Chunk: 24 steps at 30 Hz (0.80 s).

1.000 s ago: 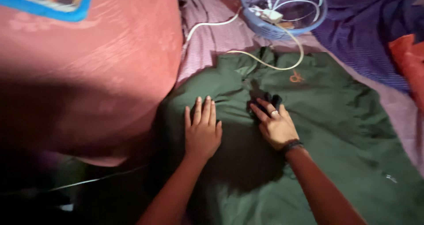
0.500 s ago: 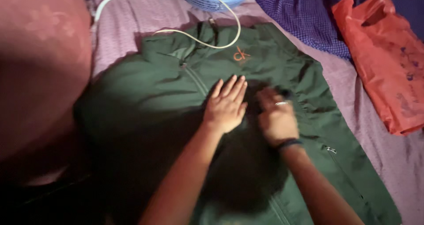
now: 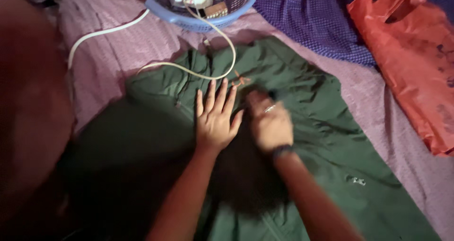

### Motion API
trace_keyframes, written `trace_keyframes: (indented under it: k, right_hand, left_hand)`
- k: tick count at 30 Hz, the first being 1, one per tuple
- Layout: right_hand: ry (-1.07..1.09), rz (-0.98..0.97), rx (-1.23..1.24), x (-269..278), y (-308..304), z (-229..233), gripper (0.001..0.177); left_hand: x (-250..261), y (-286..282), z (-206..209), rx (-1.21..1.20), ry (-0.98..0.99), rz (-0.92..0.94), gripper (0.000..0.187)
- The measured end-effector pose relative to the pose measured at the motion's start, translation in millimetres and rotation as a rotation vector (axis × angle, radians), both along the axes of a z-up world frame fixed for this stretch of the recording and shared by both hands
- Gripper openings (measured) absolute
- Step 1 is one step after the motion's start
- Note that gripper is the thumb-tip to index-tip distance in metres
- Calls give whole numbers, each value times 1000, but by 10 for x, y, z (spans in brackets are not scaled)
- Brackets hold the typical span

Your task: The person uses a dark cloth to wipe the surface of a green jacket laid on a bed. They wipe the front, flip the jacket to wipe the back, and then fold the jacket while continuing to wipe it.

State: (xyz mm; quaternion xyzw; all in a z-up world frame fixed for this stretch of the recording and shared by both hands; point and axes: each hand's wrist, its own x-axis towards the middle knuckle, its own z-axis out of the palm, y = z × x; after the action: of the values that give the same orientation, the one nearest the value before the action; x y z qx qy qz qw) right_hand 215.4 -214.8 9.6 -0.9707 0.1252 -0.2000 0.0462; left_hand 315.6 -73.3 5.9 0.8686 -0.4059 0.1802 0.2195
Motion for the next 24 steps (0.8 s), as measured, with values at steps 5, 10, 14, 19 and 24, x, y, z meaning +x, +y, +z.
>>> trace_keyframes:
  k: [5, 10, 14, 19, 24]
  right_hand:
    - [-27, 327, -3, -144, -178, 45, 62]
    - [-118, -164, -147, 335, -563, 10, 60]
    - [-46, -32, -56, 601, -90, -157, 55]
    - [88, 189, -33, 344, -394, -108, 61]
    - [-173, -367, -297, 264, -772, -114, 71]
  left_hand:
    - [22, -26, -67, 16, 1, -3, 62]
    - [55, -22, -163, -40, 37, -26, 61]
    - [84, -61, -155, -31, 62, -12, 64]
    - [68, -23, -162, -40, 68, -31, 66]
    - [66, -7, -191, -95, 28, -44, 64]
